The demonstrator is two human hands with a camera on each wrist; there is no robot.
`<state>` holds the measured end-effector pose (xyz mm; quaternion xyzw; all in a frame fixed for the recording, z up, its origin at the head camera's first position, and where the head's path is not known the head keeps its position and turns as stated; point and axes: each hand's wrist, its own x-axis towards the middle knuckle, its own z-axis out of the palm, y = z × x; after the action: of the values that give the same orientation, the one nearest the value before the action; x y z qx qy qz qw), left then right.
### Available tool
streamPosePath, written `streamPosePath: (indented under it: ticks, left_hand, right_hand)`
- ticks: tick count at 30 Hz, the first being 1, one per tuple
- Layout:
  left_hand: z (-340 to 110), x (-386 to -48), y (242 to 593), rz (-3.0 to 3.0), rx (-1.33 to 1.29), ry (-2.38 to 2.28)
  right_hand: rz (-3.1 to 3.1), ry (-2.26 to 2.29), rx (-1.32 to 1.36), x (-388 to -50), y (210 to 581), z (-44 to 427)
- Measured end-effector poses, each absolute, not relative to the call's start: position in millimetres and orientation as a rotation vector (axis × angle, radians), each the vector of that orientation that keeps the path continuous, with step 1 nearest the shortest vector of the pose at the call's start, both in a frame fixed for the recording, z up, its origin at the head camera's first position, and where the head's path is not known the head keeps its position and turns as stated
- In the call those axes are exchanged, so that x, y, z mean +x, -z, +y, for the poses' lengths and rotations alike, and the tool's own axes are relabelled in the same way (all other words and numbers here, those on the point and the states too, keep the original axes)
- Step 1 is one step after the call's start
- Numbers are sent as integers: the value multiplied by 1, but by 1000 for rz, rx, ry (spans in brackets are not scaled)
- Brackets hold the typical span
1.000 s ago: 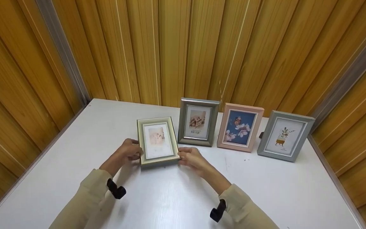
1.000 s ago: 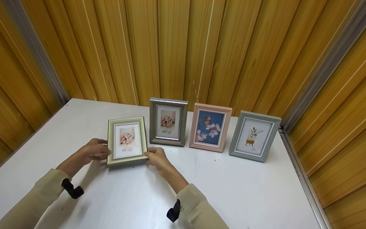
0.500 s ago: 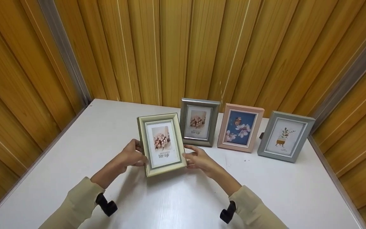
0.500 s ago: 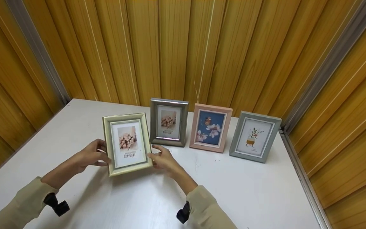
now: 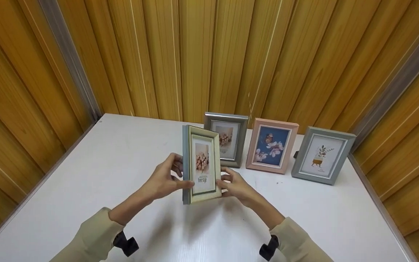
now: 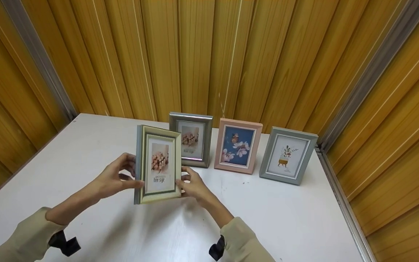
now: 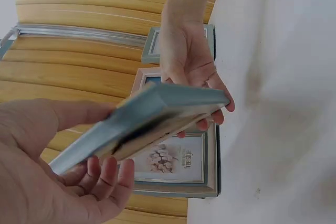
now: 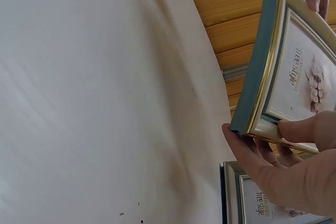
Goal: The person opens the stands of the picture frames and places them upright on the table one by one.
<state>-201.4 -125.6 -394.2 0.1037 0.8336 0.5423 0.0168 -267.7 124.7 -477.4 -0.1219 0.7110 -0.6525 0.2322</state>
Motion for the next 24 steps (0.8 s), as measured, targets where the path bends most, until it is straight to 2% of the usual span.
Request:
streamPosePath:
  ticks: [8, 12, 24]
  left_hand:
    - [-105, -207, 400, 2514, 788, -1738]
    - [-100, -207, 404, 2371, 940, -1713]
    - [-91, -209, 407, 2180, 984, -1719]
  right_hand:
    - [1799, 1779, -392, -260, 478, 132]
    - [1716, 1813, -402, -257, 477, 137]
    - [1670, 1840, -356, -251, 477, 150]
